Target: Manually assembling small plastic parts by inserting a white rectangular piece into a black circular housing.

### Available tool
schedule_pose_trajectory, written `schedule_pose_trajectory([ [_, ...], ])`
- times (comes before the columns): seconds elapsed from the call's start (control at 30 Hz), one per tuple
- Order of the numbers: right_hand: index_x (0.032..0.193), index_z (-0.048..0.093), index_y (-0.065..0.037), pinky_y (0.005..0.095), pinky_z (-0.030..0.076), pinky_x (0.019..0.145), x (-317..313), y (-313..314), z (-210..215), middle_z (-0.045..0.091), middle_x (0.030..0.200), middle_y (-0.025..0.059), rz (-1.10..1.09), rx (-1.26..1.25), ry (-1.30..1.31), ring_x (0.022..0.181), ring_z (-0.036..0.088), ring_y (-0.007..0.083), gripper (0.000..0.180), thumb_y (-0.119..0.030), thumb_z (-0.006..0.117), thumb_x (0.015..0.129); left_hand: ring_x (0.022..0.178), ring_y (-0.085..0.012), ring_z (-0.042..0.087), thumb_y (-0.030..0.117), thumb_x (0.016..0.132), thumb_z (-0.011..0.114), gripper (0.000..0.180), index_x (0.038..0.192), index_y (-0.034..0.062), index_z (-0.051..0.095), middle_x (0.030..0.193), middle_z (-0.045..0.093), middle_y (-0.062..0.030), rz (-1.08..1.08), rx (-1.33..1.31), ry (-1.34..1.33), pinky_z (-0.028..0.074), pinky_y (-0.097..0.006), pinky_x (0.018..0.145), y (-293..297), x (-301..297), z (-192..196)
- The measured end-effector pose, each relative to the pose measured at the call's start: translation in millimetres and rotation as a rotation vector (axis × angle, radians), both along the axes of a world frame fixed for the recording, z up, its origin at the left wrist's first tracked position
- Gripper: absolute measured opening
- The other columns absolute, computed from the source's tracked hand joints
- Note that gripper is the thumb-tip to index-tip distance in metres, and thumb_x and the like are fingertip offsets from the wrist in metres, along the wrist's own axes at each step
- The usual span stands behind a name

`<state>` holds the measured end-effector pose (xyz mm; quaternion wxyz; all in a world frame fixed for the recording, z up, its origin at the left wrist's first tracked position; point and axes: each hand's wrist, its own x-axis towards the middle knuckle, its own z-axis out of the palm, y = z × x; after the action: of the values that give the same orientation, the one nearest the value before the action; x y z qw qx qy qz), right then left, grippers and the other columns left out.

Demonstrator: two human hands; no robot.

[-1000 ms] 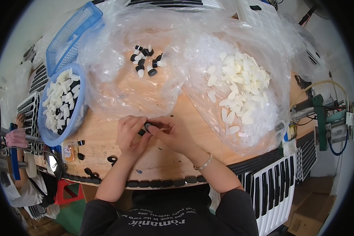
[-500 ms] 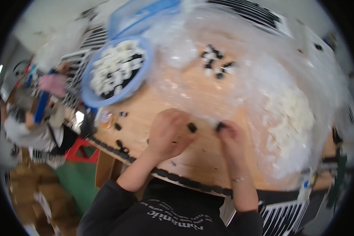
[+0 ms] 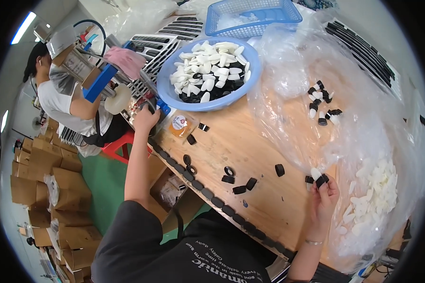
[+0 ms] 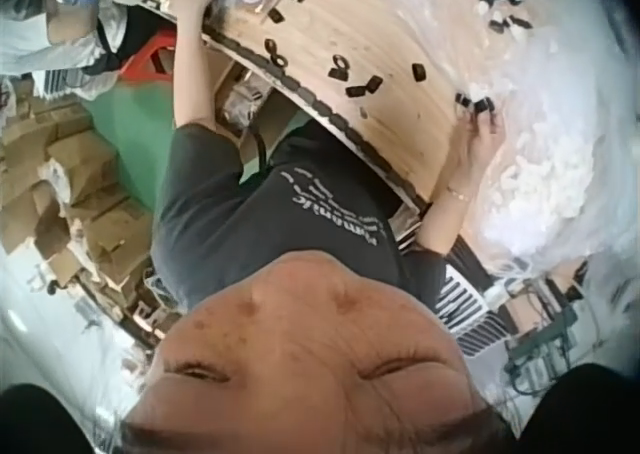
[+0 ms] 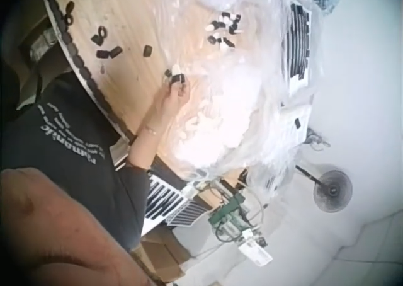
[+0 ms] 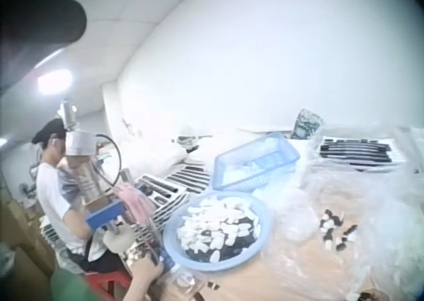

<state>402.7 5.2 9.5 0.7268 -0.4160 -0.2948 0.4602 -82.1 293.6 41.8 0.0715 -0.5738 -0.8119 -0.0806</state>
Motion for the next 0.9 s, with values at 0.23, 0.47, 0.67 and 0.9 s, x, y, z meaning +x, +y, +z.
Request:
schedule_pose_trajectory([
  [0.23, 0.109, 0.055, 0.002, 0.0245, 0.049, 0.073, 6, -2, -2, 0.061, 0.093, 0.0075, -0.002, -0.019, 0.045, 0.078, 0.057, 0.0139, 0.024, -0.01, 0.062, 0.09, 0.124, -0.0474, 0.041, 0.037, 0.062, 0.065, 0.089, 0.143, 0.0182, 0.036, 0.143, 0.034, -0.0268, -0.142, -0.326, -0.255, 0.036, -0.043, 0.105, 9, -41, -4],
  [0.47, 0.109, 0.055, 0.003, 0.0243, 0.048, 0.071, 1, 0, 3, 0.061, 0.091, 0.0077, 0.035, -0.021, 0.048, 0.076, 0.057, 0.0136, 0.024, -0.01, 0.062, 0.09, 0.114, -0.0448, 0.05, 0.031, 0.062, 0.067, 0.08, 0.134, 0.0064, 0.044, 0.126, 0.049, -0.0291, -0.204, -0.12, -0.239, 0.04, -0.044, 0.1, 18, -52, -18],
  [0.67, 0.106, 0.059, 0.003, 0.0214, 0.047, 0.069, -2, -1, 7, 0.062, 0.086, 0.0046, 0.017, -0.078, -0.079, 0.073, 0.057, 0.0102, 0.023, -0.009, 0.065, 0.088, 0.099, -0.0446, 0.057, 0.031, 0.064, 0.069, 0.072, 0.122, -0.005, 0.046, 0.111, 0.054, -0.0315, -0.2, 0.111, -0.148, 0.047, -0.045, 0.09, 19, -34, -21],
  [0.9, 0.106, 0.059, 0.001, 0.0214, 0.045, 0.064, -13, -2, 7, 0.061, 0.085, 0.0038, 0.009, -0.134, -0.124, 0.07, 0.056, 0.0104, 0.022, -0.011, 0.063, 0.089, 0.101, -0.0405, 0.057, 0.036, 0.065, 0.073, 0.072, 0.12, -0.0027, 0.048, 0.107, 0.056, -0.0283, -0.204, 0.339, -0.052, 0.049, -0.045, 0.086, -8, -35, -24],
])
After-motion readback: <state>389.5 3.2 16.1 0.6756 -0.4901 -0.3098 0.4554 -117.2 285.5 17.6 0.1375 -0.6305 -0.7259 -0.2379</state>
